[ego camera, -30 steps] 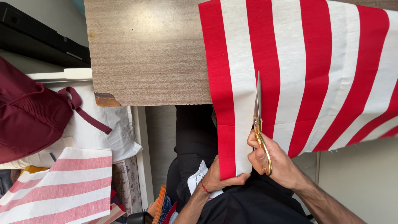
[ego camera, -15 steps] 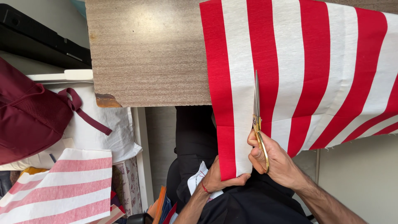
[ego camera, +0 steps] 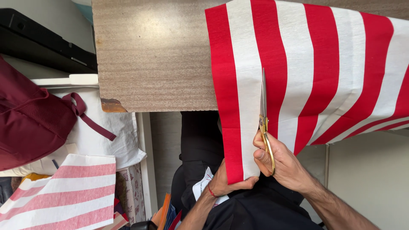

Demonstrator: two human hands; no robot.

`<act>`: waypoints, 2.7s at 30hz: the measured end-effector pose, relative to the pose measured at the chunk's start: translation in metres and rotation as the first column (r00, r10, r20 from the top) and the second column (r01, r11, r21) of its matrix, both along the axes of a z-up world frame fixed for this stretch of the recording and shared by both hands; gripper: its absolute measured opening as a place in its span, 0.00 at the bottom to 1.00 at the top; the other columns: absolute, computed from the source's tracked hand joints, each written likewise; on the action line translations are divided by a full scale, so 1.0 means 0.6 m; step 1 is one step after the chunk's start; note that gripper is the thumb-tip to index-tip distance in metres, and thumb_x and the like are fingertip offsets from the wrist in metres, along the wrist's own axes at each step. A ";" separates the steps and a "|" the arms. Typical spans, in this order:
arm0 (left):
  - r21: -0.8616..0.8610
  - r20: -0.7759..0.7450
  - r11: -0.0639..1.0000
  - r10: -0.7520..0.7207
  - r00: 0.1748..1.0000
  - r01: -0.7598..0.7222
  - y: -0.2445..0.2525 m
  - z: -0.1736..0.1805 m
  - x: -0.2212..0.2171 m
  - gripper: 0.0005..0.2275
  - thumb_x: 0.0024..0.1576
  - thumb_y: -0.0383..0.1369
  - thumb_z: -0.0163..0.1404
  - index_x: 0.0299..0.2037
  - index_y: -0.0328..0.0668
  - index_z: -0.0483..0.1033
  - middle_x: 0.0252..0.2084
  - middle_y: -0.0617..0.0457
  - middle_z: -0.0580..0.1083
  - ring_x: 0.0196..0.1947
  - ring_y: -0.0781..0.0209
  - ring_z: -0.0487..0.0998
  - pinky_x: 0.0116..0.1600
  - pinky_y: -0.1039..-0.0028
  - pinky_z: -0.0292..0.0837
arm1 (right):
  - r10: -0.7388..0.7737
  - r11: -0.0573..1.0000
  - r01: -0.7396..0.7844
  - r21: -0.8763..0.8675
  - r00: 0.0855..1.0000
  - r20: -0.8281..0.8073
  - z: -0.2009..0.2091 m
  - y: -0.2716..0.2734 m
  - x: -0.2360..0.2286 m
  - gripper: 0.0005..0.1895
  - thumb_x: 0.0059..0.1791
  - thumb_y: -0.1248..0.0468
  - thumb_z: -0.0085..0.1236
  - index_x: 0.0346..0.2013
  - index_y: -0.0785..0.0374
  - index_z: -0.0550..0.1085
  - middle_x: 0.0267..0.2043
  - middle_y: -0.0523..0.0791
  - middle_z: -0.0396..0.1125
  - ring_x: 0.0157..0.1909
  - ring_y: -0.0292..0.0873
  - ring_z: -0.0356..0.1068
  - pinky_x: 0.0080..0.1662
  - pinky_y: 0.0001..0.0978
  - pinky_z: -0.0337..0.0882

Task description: Cutting strips of red and white striped fabric using a pair of large scissors on a desk surface.

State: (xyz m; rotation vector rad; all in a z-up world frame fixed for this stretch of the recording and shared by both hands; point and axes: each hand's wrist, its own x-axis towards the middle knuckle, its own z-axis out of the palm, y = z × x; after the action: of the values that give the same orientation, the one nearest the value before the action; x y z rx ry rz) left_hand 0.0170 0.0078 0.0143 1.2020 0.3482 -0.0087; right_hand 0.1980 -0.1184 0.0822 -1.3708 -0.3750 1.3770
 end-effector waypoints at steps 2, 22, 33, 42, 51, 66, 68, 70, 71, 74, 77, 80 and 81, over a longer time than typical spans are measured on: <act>0.016 0.030 1.000 0.015 0.999 -0.015 0.004 0.003 0.018 0.25 0.58 0.32 0.67 0.66 0.40 0.75 0.50 0.56 0.78 0.46 0.64 0.78 0.53 0.68 0.80 | -0.002 1.000 0.002 0.021 1.000 0.031 0.014 0.012 0.017 0.28 0.60 0.39 0.59 0.39 0.54 0.58 0.24 0.35 0.46 0.19 0.32 0.49 0.23 0.27 0.49; -0.452 0.093 0.890 0.107 0.990 -0.053 0.041 0.063 0.020 0.35 0.70 0.27 0.60 0.86 0.31 0.54 0.77 0.28 0.71 0.71 0.30 0.80 0.79 0.45 0.78 | 0.211 0.977 -0.202 0.072 0.964 -0.162 0.056 0.093 0.105 0.26 0.62 0.35 0.45 0.41 0.52 0.58 0.15 0.35 0.45 0.18 0.32 0.37 0.21 0.31 0.41; 0.922 0.244 0.327 -0.079 0.967 -0.206 0.168 0.253 -0.005 0.13 0.67 0.38 0.68 0.55 0.40 0.84 0.59 0.47 0.84 0.59 0.52 0.88 0.64 0.64 0.82 | 0.157 0.985 -0.172 0.018 0.844 -0.514 0.086 0.085 0.105 0.31 0.63 0.30 0.35 0.41 0.54 0.57 0.13 0.37 0.41 0.18 0.35 0.36 0.21 0.28 0.35; 0.888 0.446 -0.076 -0.090 0.890 -0.453 0.088 0.103 0.113 0.20 0.71 0.52 0.58 0.65 0.53 0.85 0.72 0.51 0.81 0.82 0.46 0.73 0.87 0.31 0.58 | 0.102 0.990 -0.134 -0.053 0.911 -0.399 0.118 0.068 0.097 0.32 0.71 0.36 0.32 0.49 0.65 0.62 0.13 0.36 0.42 0.18 0.34 0.37 0.14 0.21 0.48; 0.891 0.438 -0.149 0.026 0.899 -0.429 0.062 0.052 0.147 0.27 0.74 0.53 0.49 0.80 0.54 0.75 0.85 0.56 0.71 0.85 0.50 0.70 0.90 0.36 0.54 | 0.125 0.981 -0.162 -0.109 0.950 -0.285 0.064 0.049 0.097 0.36 0.70 0.37 0.35 0.49 0.70 0.70 0.13 0.36 0.42 0.17 0.32 0.37 0.14 0.20 0.48; 0.924 0.272 -0.260 -0.064 0.960 -0.279 0.086 0.065 0.131 0.21 0.84 0.44 0.40 0.85 0.58 0.70 0.86 0.64 0.68 0.86 0.57 0.68 0.89 0.54 0.55 | 0.244 0.907 -0.255 -0.335 0.967 -0.075 0.111 0.088 0.084 0.31 0.62 0.34 0.43 0.46 0.61 0.67 0.14 0.43 0.47 0.18 0.35 0.38 0.22 0.34 0.38; 0.926 0.269 -0.258 -0.060 0.961 -0.276 0.089 0.067 0.132 0.21 0.84 0.43 0.38 0.85 0.58 0.70 0.86 0.64 0.69 0.86 0.57 0.67 0.89 0.55 0.54 | 0.258 0.898 -0.266 -0.350 0.964 -0.069 0.113 0.088 0.085 0.31 0.62 0.35 0.42 0.47 0.61 0.69 0.15 0.43 0.48 0.18 0.35 0.39 0.24 0.35 0.39; 0.927 0.267 -0.257 -0.060 0.962 -0.273 0.091 0.067 0.133 0.21 0.84 0.42 0.37 0.85 0.57 0.70 0.86 0.64 0.69 0.86 0.57 0.67 0.90 0.55 0.53 | 0.270 0.891 -0.274 -0.363 0.961 -0.063 0.114 0.089 0.086 0.31 0.62 0.35 0.42 0.48 0.62 0.70 0.16 0.43 0.48 0.19 0.36 0.40 0.25 0.35 0.40; 0.926 0.264 -0.263 -0.058 0.963 -0.270 0.092 0.065 0.134 0.22 0.85 0.42 0.36 0.86 0.58 0.70 0.86 0.65 0.69 0.86 0.58 0.67 0.90 0.55 0.52 | 0.281 0.889 -0.276 -0.366 0.959 -0.040 0.113 0.090 0.087 0.31 0.62 0.36 0.42 0.47 0.62 0.70 0.15 0.43 0.50 0.18 0.35 0.41 0.23 0.34 0.41; 0.924 0.261 -0.273 -0.058 0.963 -0.267 0.094 0.063 0.134 0.21 0.85 0.42 0.37 0.86 0.59 0.69 0.87 0.66 0.68 0.87 0.59 0.67 0.90 0.56 0.49 | 0.300 0.866 -0.270 -0.420 0.954 0.006 0.122 0.093 0.084 0.31 0.62 0.36 0.42 0.46 0.62 0.72 0.14 0.44 0.53 0.18 0.36 0.43 0.24 0.34 0.44; 0.919 0.270 -0.286 -0.052 0.962 -0.273 0.095 0.056 0.136 0.21 0.85 0.42 0.37 0.86 0.60 0.69 0.87 0.67 0.68 0.87 0.61 0.67 0.91 0.56 0.46 | 0.299 0.866 -0.271 -0.420 0.954 0.002 0.113 0.089 0.086 0.30 0.62 0.36 0.43 0.46 0.60 0.72 0.14 0.44 0.53 0.18 0.37 0.45 0.24 0.35 0.46; 0.924 0.266 -0.271 -0.056 0.962 -0.271 0.094 0.053 0.134 0.21 0.85 0.42 0.36 0.86 0.61 0.69 0.87 0.69 0.68 0.87 0.63 0.67 0.91 0.57 0.45 | 0.256 0.891 -0.257 -0.375 0.965 -0.053 0.103 0.079 0.086 0.26 0.63 0.39 0.46 0.45 0.59 0.69 0.14 0.43 0.52 0.18 0.37 0.46 0.23 0.35 0.47; 0.928 0.257 -0.263 -0.060 0.965 -0.264 0.094 0.053 0.135 0.22 0.85 0.42 0.36 0.87 0.62 0.69 0.87 0.69 0.67 0.87 0.63 0.67 0.91 0.58 0.46 | 0.234 0.897 -0.243 -0.370 0.970 -0.071 0.100 0.076 0.086 0.24 0.64 0.41 0.48 0.44 0.59 0.68 0.15 0.43 0.52 0.18 0.37 0.47 0.24 0.35 0.47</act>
State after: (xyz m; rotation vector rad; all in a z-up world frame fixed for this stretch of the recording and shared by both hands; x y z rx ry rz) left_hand 0.0978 0.0641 0.0461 2.9212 0.1984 0.7668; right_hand 0.2494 -0.0728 0.1424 -1.6597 -0.2765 1.7341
